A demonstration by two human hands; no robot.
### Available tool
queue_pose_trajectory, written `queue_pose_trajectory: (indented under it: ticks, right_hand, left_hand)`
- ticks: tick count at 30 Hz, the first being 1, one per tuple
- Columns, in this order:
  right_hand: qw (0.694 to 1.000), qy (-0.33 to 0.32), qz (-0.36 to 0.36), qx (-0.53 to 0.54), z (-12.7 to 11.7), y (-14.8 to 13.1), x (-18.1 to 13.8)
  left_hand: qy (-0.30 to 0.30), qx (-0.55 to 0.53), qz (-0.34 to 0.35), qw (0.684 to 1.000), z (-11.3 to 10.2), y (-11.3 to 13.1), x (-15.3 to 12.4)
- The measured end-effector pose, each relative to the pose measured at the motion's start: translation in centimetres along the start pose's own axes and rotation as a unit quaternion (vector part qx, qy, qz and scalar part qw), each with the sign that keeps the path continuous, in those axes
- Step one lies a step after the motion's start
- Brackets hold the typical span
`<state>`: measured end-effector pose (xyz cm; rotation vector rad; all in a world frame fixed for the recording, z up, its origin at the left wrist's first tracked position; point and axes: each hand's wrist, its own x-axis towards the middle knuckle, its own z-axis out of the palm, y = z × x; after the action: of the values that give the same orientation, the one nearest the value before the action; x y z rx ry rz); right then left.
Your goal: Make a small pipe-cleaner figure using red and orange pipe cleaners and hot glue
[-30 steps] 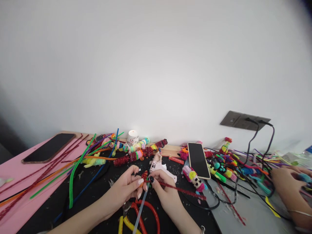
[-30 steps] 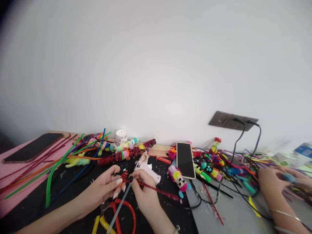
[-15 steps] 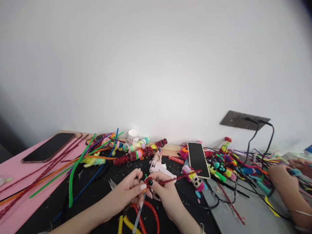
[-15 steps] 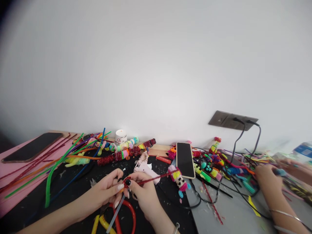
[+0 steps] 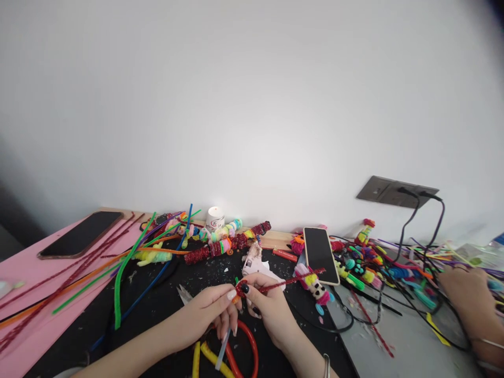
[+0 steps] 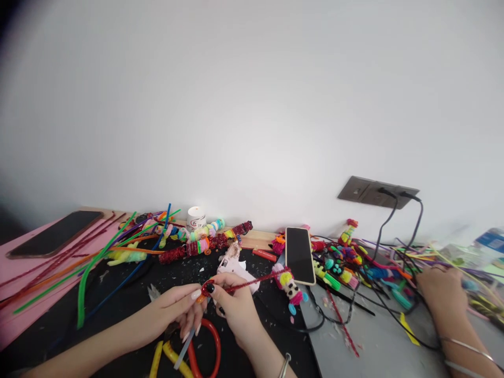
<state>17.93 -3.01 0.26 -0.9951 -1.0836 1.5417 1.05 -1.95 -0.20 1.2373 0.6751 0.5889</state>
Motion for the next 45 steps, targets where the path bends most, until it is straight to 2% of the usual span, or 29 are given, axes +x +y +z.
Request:
queue_pose_trajectory:
  ticks: [13, 22, 27, 29, 33, 40, 45]
  right_hand:
    - [0.999, -0.018, -0.003, -0.027, 0.3, -0.3, -0.3]
    - [0.999, -0.01, -0.013, -0.047, 0.4, -0.3, -0.4]
    - [0.992, 0.013, -0.062, -0.11, 0.5, -0.4, -0.2]
    - [0.979, 0.028, -0.106, -0.169, 0.6, -0.4, -0.3]
    - [0.935, 0.032, -0.167, -0.311, 0.5, -0.5, -0.6]
    - [0.877, 0.016, -0.231, -0.42, 0.4, -0.6, -1.2]
    - [0.796, -0.013, -0.309, -0.521, 0.5, -0.6, -1.7]
  left_hand:
    - [-0.022, -0.018, 0.005, 1.0, -0.1, 0.3, -0.3]
    - [-0.008, 0.007, -0.002, 1.0, 0.2, 1.0, -0.4]
    - [0.01, -0.025, 0.002, 1.0, 0.1, 0.6, -0.4]
    - [0.015, -0.045, 0.004, 0.999, 0.1, 0.6, -0.3]
    - [0.045, -0.057, 0.014, 0.997, 0.2, 0.7, -0.1]
    - [0.09, 0.03, 0.037, 0.995, -0.1, 0.4, -0.3]
    - [0.132, 0.145, 0.066, 0.978, -0.1, 0.8, -0.5]
